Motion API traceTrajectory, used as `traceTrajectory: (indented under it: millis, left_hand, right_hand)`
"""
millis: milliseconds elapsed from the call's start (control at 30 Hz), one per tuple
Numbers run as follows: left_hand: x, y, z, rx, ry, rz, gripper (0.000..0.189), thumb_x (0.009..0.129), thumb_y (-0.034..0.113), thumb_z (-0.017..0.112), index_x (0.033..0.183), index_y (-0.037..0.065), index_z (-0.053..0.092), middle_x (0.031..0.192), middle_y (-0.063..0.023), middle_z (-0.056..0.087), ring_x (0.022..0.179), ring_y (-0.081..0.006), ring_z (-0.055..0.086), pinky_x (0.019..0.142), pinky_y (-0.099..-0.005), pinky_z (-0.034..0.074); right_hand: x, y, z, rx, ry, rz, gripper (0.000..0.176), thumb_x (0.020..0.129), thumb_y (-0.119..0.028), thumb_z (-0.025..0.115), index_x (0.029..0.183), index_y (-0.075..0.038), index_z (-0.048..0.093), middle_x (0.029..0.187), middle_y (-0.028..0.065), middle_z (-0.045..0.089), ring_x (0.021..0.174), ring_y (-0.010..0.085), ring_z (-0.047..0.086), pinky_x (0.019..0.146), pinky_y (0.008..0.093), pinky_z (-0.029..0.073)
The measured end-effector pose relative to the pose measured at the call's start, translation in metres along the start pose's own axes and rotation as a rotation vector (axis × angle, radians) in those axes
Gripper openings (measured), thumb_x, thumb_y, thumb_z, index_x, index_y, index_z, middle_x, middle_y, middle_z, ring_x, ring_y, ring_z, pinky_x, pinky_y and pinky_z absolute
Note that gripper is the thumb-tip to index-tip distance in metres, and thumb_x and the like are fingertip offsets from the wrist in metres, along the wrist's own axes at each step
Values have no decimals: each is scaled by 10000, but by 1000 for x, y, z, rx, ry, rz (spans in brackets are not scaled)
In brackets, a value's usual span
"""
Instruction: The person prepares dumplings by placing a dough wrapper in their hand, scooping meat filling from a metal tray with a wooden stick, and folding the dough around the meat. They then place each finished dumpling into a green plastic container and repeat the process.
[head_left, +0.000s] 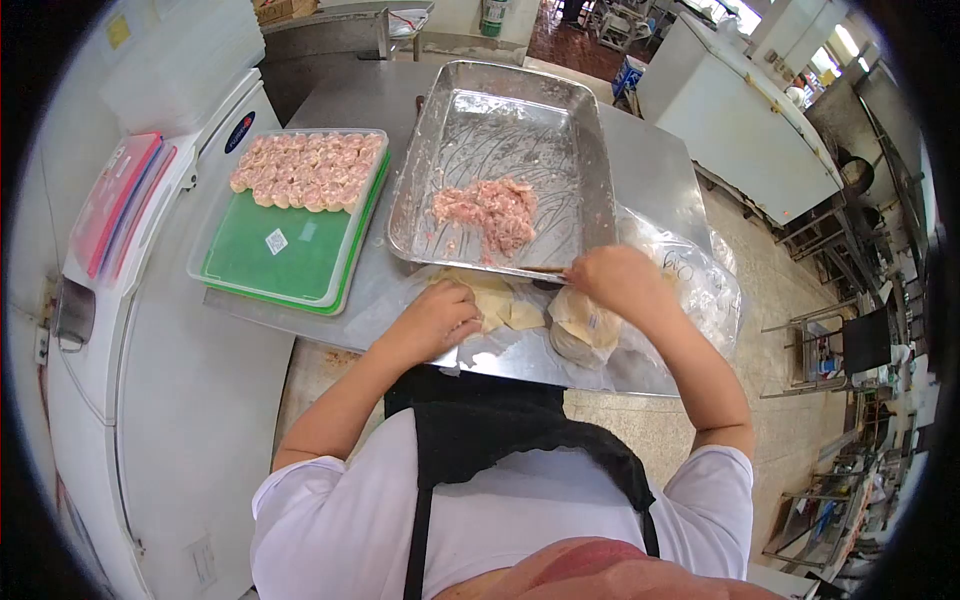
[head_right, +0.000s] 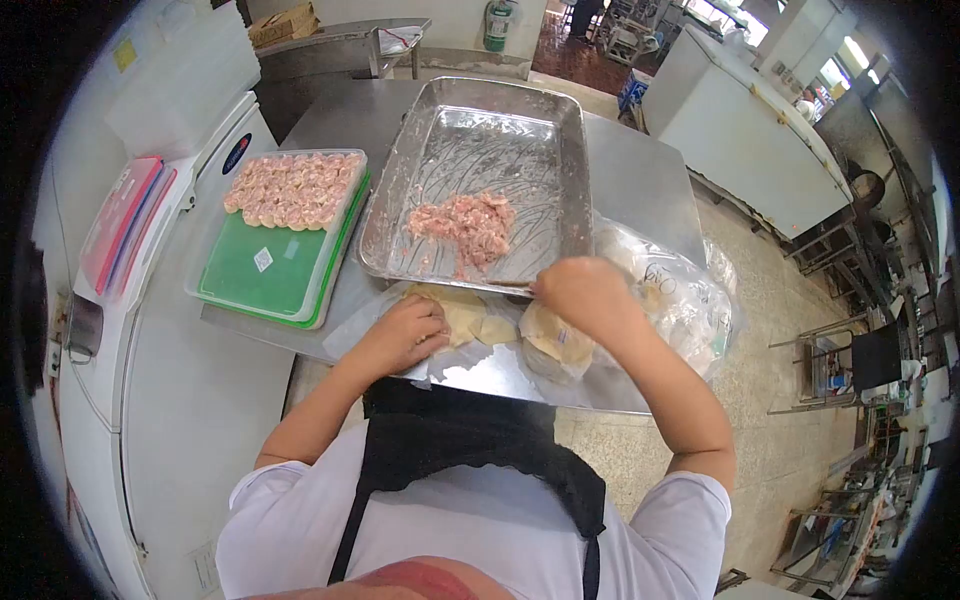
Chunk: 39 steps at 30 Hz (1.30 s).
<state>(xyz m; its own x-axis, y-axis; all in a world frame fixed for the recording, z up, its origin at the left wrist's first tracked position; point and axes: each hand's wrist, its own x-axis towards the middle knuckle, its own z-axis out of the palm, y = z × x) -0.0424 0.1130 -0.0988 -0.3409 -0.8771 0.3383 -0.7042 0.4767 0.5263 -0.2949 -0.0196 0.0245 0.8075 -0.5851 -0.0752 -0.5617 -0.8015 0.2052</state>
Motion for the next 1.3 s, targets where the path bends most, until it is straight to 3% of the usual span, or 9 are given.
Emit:
traceTrajectory:
  millis: [267,367,433,600,800,867,1000,1200,1300]
  left_hand:
    - [3,13,-25,-77,238,-42,162,879,139,617,955,5,666,986,-142,640,918,-283,618,804,-366,488]
    - [-1,14,-24,-430,300,-408,199,915,161,580,1020,9,653,1026,-132,654,951,-232,637,823,-333,498]
    - [2,6,-23,-1323,368,-584,259,949,184,539,1123,6,609,1055,-113,657,986,-192,630,862,-313,499]
    - [8,13,-37,-1789,402,-593,356,986,222,519,1260,-5,533,1082,-76,647,992,-157,625,892,-316,498]
    - [6,20,-41,-979,49,-491,348,920,122,609,1261,60,581,1071,-79,643,983,-259,636,914,-382,489]
    - [15,49,-61,164,-199,-237,427,839,40,613,1260,115,615,1114,-101,627,1067,-311,587,940,-405,467]
    - [18,41,-52,42,301,96,309,764,50,646,1059,117,710,948,-89,640,965,-303,598,858,-401,483]
    - [18,37,-68,154,303,67,241,727,36,675,966,59,697,924,-91,644,856,-296,624,793,-396,500]
    - [11,30,-76,141,338,2,227,738,19,672,964,38,656,926,-98,647,847,-255,626,770,-359,495]
  right_hand:
    - [22,8,34,-71,220,-76,168,815,-170,604,728,-60,697,720,145,678,705,296,697,630,389,561]
    - [13,1,8,-51,46,-54,153,814,-157,604,723,-76,694,717,132,682,697,291,694,620,388,557]
    - [17,9,-13,-28,44,-13,155,817,-158,603,721,-77,694,712,126,681,692,284,693,613,386,555]
    - [22,4,37,-26,186,-75,267,884,-283,582,733,-84,676,682,126,651,664,326,660,583,440,517]
    - [27,7,-20,9,-17,12,247,896,-252,568,758,-75,670,689,115,657,688,321,672,605,448,533]
    - [36,10,19,0,28,14,272,898,-288,572,763,-75,675,695,120,660,693,324,672,609,455,532]
    - [35,-9,8,1,28,-37,347,915,-349,561,734,-77,679,711,137,664,687,332,667,599,457,522]
    - [48,4,13,-8,135,61,377,909,-359,558,734,-44,668,721,144,664,705,333,666,628,453,519]
    - [40,-15,22,125,87,-137,376,909,-362,560,741,-46,674,714,132,664,698,330,664,613,450,516]
